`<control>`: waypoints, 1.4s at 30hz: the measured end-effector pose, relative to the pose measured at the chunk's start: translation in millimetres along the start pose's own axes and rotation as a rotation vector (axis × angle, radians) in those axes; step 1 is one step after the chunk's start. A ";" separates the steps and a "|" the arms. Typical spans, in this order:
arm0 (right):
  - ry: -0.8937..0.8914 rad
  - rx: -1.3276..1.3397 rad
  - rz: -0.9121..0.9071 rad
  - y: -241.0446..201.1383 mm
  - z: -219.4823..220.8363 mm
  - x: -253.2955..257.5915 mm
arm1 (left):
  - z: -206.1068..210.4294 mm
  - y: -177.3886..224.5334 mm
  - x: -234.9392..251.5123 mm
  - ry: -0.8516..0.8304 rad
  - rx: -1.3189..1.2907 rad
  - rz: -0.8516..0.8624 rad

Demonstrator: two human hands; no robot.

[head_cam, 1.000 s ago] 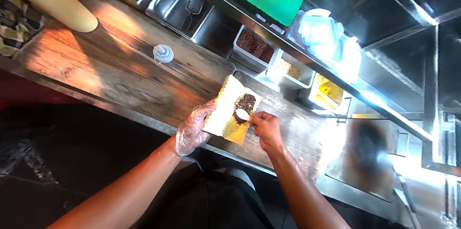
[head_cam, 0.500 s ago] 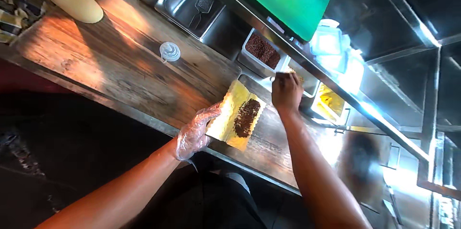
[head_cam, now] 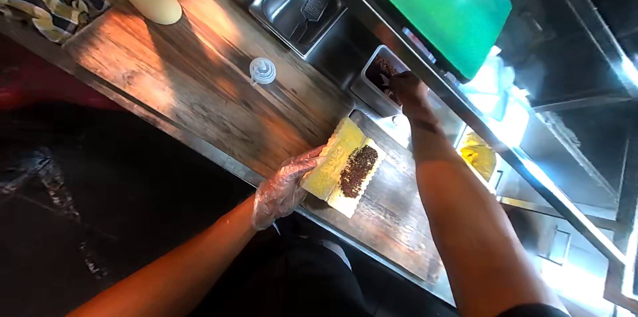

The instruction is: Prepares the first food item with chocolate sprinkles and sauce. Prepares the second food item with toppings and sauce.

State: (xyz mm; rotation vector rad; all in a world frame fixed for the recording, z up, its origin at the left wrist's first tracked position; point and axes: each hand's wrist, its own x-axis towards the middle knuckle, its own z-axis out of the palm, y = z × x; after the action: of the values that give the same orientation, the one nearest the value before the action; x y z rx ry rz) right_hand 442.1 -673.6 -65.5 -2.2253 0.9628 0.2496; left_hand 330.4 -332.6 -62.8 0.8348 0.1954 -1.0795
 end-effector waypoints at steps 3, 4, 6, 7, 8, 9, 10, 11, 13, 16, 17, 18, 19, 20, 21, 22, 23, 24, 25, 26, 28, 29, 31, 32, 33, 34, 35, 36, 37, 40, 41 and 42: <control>0.096 0.107 -0.059 25.6 -0.8 11.1 | 7.0 3.3 -0.8 0.015 0.018 -0.013; 0.122 0.146 -0.072 33.7 -1.1 16.0 | 8.5 3.5 -0.7 0.012 0.023 -0.012; 0.128 0.270 -0.073 44.5 -2.4 20.4 | 9.7 2.6 -1.2 -0.007 0.057 0.011; 0.119 0.355 -0.075 47.8 -3.4 18.5 | 10.3 2.1 -2.2 -0.005 0.079 0.023; 0.116 0.437 -0.082 48.2 -6.2 12.8 | 11.5 2.5 -3.3 -0.005 0.095 0.031; 0.119 0.498 -0.103 45.7 -9.8 3.5 | 12.7 3.3 -4.5 -0.012 0.102 0.032; 0.123 0.541 -0.111 40.7 -13.6 -9.0 | 13.7 3.3 -5.3 -0.016 0.101 0.031; 0.113 0.574 -0.118 35.9 -17.4 -25.6 | 13.8 2.3 -5.2 -0.023 0.083 0.036; 0.106 0.617 -0.113 30.0 -22.1 -64.9 | 12.5 0.0 -0.9 -0.051 0.012 0.061; 0.069 0.620 -0.067 32.2 -18.4 -137.1 | 15.4 0.9 -8.1 -0.056 0.054 0.069; 0.047 0.604 -0.045 39.9 -12.3 -160.8 | 16.1 2.0 -11.8 -0.062 0.079 0.066; 0.030 0.566 -0.023 49.1 -4.5 -184.1 | 16.3 2.7 -13.7 -0.072 0.093 0.068; 0.021 0.506 -0.020 58.8 4.3 -207.0 | 16.7 3.3 -14.8 -0.075 0.108 0.072; 0.016 0.420 -0.036 68.1 13.1 -229.9 | 16.8 3.5 -15.3 -0.070 0.114 0.073; 0.012 0.328 -0.073 76.4 22.1 -252.3 | 16.9 3.6 -15.4 -0.063 0.111 0.074; 0.043 0.239 -0.142 85.0 33.7 -270.2 | 17.3 3.6 -15.7 -0.057 0.110 0.075; 0.116 0.141 -0.255 95.0 47.2 -283.4 | 17.7 3.7 -15.7 -0.050 0.112 0.076; 0.231 0.057 -0.398 104.9 60.7 -290.9 | 18.5 4.0 -15.4 -0.043 0.124 0.078; 0.336 -0.005 -0.505 111.2 69.4 -293.4 | 19.1 4.2 -14.0 -0.042 0.130 0.079; 0.402 -0.032 -0.543 113.4 72.5 -292.7 | 19.7 4.0 -10.8 -0.036 0.123 0.081; 0.351 0.039 -0.389 106.1 64.8 -289.7 | 20.9 3.4 -3.3 -0.017 0.103 0.080; 0.244 0.137 -0.223 98.8 55.6 -288.9 | 22.0 3.7 -2.8 -0.013 0.110 0.078; 0.060 0.395 0.095 94.3 45.3 -285.0 | 22.4 4.0 -3.0 -0.023 0.108 0.069; 0.008 0.509 0.196 96.5 46.0 -284.4 | 22.0 3.7 -2.3 -0.030 0.099 0.068; -0.024 0.593 0.257 96.6 46.7 -284.6 | 21.8 3.1 -1.6 -0.026 0.093 0.071; -0.035 0.644 0.283 95.4 47.8 -285.4 | 21.9 2.9 -1.6 -0.021 0.092 0.076; -0.028 0.663 0.276 94.5 50.0 -286.7 | 22.2 3.0 -2.2 -0.014 0.093 0.079; -0.002 0.643 0.241 94.9 53.3 -288.8 | 22.0 3.0 -3.3 -0.020 0.099 0.083; 0.032 0.580 0.174 96.8 57.4 -292.8 | 21.2 2.9 -5.2 -0.037 0.112 0.088; 0.216 0.258 -0.212 112.4 76.1 -304.7 | 19.2 1.0 -1.9 -0.053 0.108 0.097; 0.301 0.180 -0.340 118.5 82.9 -303.7 | 19.3 1.3 -0.5 -0.049 0.095 0.093; 0.368 0.135 -0.446 123.3 88.1 -300.2 | 19.3 1.9 0.1 -0.040 0.088 0.087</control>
State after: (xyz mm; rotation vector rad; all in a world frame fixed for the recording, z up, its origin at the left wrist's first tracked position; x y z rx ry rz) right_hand 151.4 -504.4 -68.8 -2.3299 0.6121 -0.4263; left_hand 327.3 -345.5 -48.6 0.8922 0.0773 -1.0280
